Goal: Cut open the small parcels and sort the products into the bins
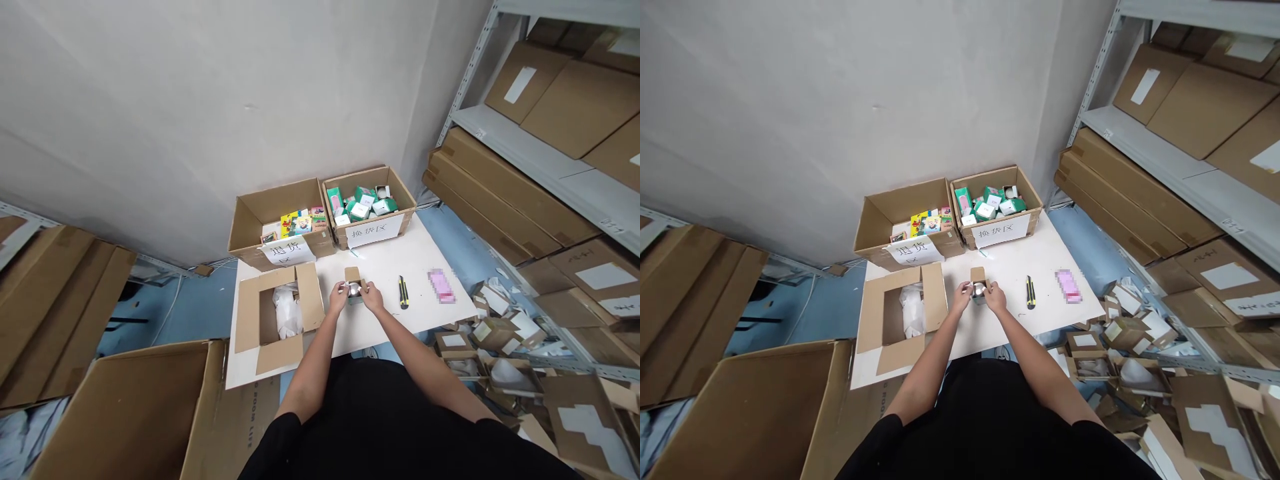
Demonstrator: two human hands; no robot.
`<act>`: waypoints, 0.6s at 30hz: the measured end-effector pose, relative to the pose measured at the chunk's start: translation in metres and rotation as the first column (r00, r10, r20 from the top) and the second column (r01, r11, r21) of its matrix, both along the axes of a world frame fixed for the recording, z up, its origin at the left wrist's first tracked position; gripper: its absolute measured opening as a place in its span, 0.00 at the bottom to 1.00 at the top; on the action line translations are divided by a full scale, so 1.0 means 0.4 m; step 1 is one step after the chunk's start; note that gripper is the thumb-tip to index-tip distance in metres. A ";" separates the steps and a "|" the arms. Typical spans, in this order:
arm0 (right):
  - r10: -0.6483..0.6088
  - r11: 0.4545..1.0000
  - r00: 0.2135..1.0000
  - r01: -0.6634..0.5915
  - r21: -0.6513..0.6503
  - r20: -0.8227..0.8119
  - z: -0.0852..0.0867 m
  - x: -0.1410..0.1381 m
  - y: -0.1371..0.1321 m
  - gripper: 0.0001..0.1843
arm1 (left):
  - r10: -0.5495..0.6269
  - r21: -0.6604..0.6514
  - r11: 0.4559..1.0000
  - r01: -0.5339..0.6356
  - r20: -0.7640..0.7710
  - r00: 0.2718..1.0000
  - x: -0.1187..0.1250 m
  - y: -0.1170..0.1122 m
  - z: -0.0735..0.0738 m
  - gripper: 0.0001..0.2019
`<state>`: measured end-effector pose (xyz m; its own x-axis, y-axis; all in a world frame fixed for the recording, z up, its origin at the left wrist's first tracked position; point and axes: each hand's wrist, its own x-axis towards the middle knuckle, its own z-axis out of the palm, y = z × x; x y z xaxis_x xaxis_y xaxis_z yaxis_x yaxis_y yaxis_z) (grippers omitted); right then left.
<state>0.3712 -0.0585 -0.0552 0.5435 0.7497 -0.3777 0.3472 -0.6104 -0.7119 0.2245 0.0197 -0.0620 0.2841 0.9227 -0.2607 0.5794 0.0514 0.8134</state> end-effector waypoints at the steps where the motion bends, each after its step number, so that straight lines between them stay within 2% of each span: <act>1: 0.007 1.000 1.000 -0.007 -0.019 -0.013 0.000 0.007 0.008 0.07 | 0.007 -0.018 1.000 -0.007 -0.012 1.000 0.001 0.000 -0.001 0.23; 5: 0.028 0.997 0.995 -0.035 -0.075 -0.092 -0.004 0.029 0.037 0.13 | 0.013 -0.063 0.998 -0.016 -0.051 0.999 0.010 -0.002 -0.002 0.22; 10: 0.002 0.992 1.000 -0.004 -0.128 -0.012 0.002 0.032 0.063 0.17 | 0.008 -0.067 0.998 -0.014 -0.084 0.996 0.031 -0.008 0.001 0.23; 14: -0.075 0.988 0.997 0.072 -0.136 -0.020 0.009 0.015 0.061 0.14 | 0.002 -0.050 0.999 -0.007 -0.101 0.995 0.036 -0.002 0.008 0.25; 18: -0.148 0.989 0.971 0.144 -0.035 -0.186 0.003 -0.005 0.028 0.08 | -0.003 -0.044 0.999 -0.002 -0.102 0.995 0.033 0.011 0.008 0.24</act>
<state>0.3691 -0.0472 -0.0540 0.5644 0.6583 -0.4980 0.1143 -0.6598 -0.7427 0.2378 0.0240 -0.0590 0.2543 0.9096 -0.3285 0.6591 0.0856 0.7472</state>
